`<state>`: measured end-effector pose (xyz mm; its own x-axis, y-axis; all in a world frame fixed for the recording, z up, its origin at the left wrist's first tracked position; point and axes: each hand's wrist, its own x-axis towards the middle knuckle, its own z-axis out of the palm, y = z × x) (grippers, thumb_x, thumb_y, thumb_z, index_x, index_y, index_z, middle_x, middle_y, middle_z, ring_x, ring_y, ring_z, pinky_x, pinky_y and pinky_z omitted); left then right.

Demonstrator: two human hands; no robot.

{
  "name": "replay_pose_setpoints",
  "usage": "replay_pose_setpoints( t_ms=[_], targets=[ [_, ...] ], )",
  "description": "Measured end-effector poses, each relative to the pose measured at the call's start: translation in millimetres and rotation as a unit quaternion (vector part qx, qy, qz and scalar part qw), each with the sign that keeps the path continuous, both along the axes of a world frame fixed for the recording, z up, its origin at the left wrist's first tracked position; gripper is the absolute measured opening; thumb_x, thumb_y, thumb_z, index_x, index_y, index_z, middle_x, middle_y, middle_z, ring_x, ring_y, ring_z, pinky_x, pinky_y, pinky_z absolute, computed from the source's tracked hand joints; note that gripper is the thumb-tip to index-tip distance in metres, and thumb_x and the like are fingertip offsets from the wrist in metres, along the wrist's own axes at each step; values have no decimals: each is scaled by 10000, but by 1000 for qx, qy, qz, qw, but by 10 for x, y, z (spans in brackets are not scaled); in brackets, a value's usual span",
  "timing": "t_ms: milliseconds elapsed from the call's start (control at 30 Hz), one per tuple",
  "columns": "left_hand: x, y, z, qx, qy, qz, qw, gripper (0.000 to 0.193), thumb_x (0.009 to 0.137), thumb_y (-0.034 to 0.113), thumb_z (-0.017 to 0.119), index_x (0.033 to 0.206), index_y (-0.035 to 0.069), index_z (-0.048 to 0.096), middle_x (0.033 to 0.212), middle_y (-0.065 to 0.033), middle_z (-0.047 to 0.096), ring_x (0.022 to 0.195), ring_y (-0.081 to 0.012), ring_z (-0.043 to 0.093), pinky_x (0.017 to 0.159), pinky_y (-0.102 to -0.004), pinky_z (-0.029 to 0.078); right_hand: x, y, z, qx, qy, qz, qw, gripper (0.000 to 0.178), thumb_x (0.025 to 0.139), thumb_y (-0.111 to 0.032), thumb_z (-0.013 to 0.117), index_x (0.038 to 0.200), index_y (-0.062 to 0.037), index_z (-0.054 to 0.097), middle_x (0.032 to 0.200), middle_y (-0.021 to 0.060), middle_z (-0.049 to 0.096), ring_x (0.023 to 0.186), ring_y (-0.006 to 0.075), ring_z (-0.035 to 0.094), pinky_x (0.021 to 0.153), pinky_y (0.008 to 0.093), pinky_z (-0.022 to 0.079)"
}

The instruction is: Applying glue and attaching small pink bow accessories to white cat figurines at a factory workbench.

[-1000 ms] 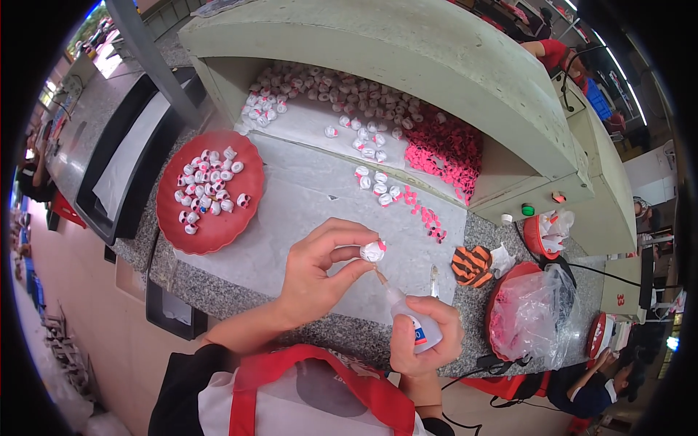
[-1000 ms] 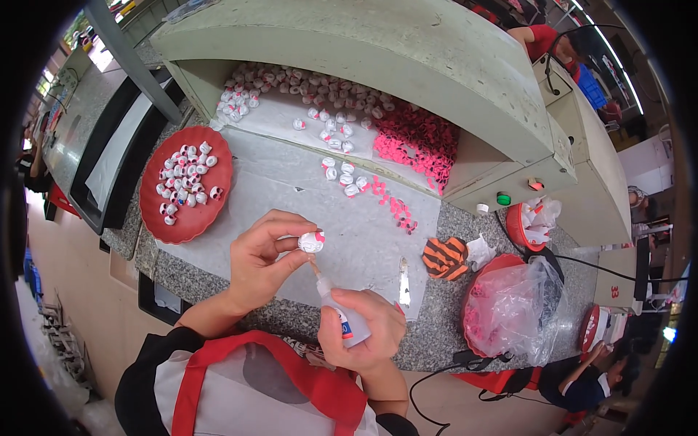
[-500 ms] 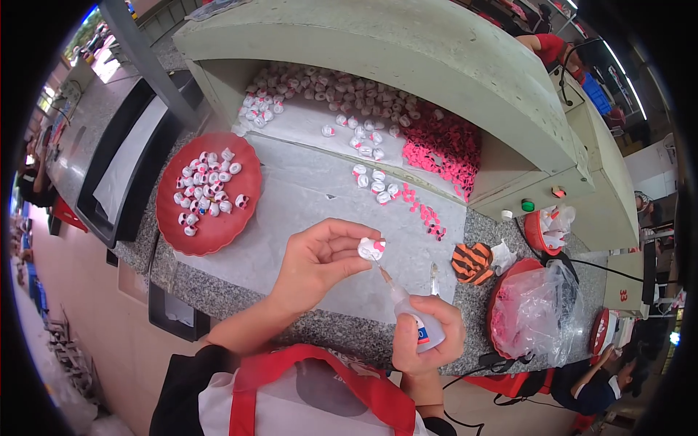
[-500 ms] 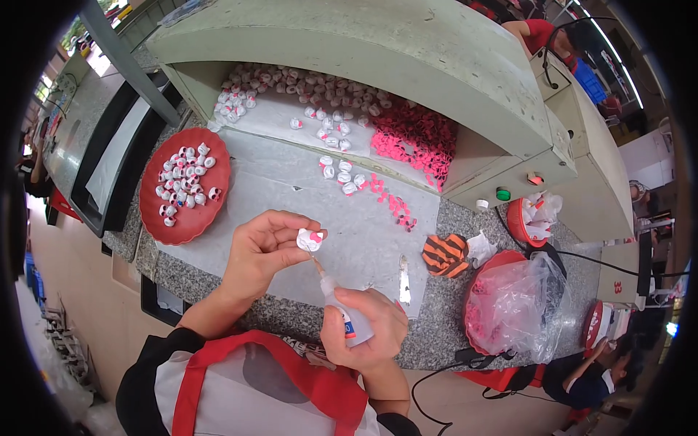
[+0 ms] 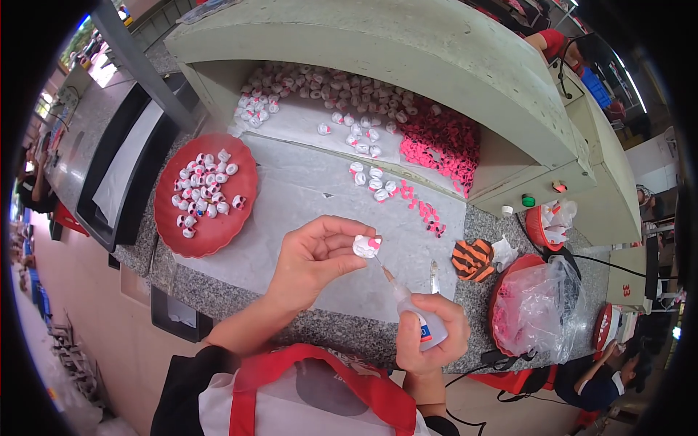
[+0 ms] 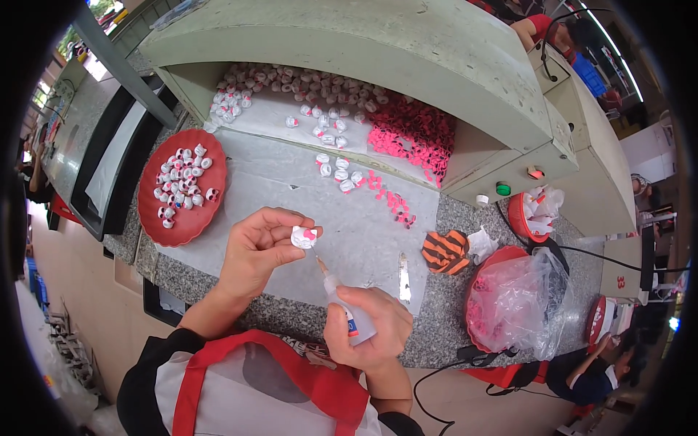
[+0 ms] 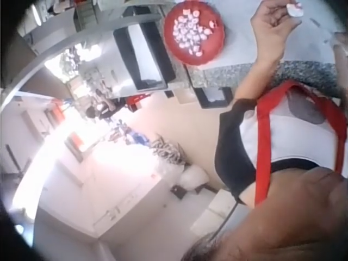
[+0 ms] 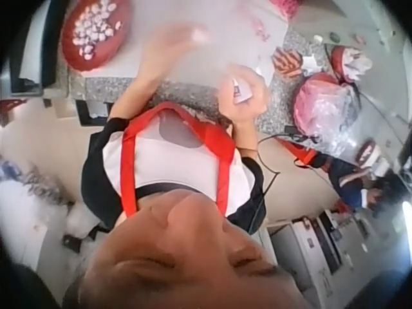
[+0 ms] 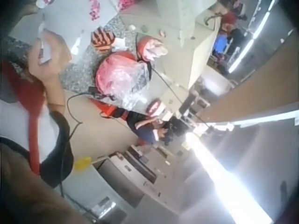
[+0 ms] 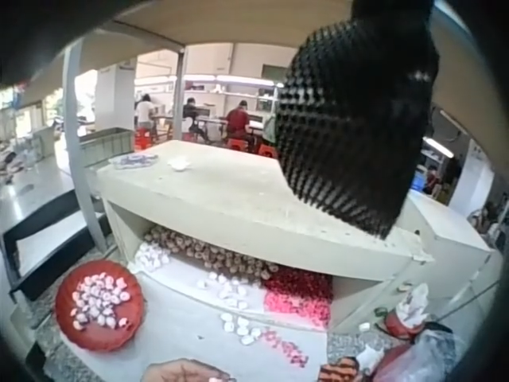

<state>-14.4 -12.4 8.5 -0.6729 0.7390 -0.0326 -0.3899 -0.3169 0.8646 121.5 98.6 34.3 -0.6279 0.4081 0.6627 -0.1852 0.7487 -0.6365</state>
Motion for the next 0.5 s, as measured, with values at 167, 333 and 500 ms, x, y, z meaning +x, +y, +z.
replay_pose_setpoints(
  t_ms=[167,333,500],
  targets=[
    [18,66,-20,11,12,0,1000,327,707,-139,563,1013,-42,499,1024,-152,569,991,-231,558,834,-302,463,-15,-47,-31,-56,-27,-20,998,227,660,-89,617,857,13,568,698,95,606,551,176,579,515,255,453],
    [-40,98,-215,-53,32,27,998,302,725,-121,570,1009,-44,503,1013,-130,572,937,-164,567,810,-257,466,-76,174,-292,-490,-32,-104,865,259,715,-101,550,938,32,551,689,87,583,591,156,579,510,246,459],
    [97,227,-301,-65,17,-23,997,294,734,-108,574,1011,-33,509,1004,-117,577,924,-138,565,795,-240,468,-240,1088,-1274,-240,-275,-260,894,274,717,-182,579,925,-3,595,686,130,607,615,246,606,598,329,483]
  ],
)
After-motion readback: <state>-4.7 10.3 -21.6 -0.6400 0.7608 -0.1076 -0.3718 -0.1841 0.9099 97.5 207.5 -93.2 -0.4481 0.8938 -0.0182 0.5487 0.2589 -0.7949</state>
